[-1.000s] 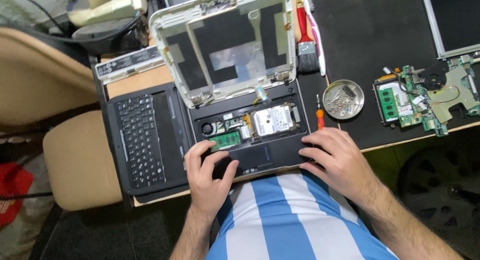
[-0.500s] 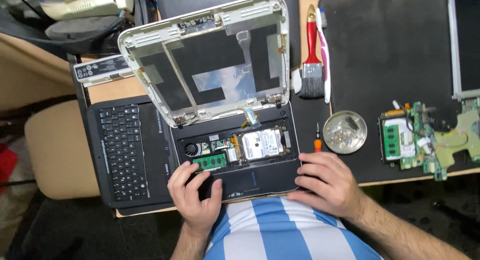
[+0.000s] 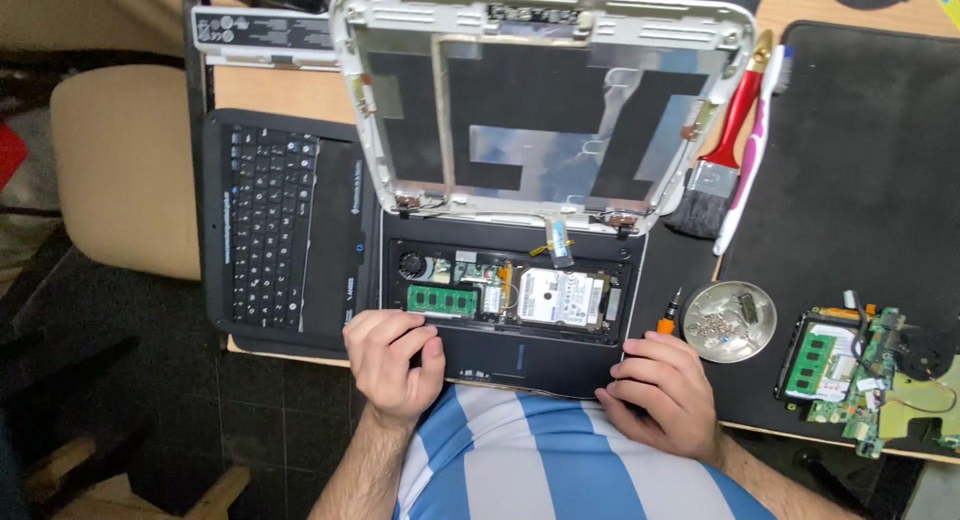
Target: Securing internal components of a laptop using a screwdriver, including the hard drive and various connectors.
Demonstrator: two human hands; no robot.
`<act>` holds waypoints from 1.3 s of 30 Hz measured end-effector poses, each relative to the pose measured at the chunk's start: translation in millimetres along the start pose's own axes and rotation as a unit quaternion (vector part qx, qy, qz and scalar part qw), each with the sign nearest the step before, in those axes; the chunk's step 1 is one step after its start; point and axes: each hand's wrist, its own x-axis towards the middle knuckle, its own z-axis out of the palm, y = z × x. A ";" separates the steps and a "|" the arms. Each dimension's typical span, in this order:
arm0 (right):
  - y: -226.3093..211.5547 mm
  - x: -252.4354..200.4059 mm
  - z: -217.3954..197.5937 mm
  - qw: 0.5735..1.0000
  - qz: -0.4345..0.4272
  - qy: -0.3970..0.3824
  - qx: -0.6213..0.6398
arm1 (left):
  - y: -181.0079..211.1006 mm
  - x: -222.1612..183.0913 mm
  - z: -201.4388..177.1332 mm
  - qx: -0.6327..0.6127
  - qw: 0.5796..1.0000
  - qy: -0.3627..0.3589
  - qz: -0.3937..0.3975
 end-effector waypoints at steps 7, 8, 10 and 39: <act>-18.1 20.1 2.3 0.999 0.008 0.029 -0.021 | 1.6 8.9 -4.8 -0.016 1.000 -0.008 0.016; -21.6 21.1 3.0 0.999 0.006 0.037 -0.031 | 1.5 8.0 -5.0 -0.027 1.000 -0.005 0.015; -26.3 21.2 4.8 0.998 0.004 0.051 -0.045 | 1.8 8.7 -5.6 -0.041 0.999 -0.002 0.021; -31.6 -5.0 29.3 0.947 0.090 0.206 -0.230 | -26.9 -15.7 -1.3 -0.186 0.980 0.019 0.071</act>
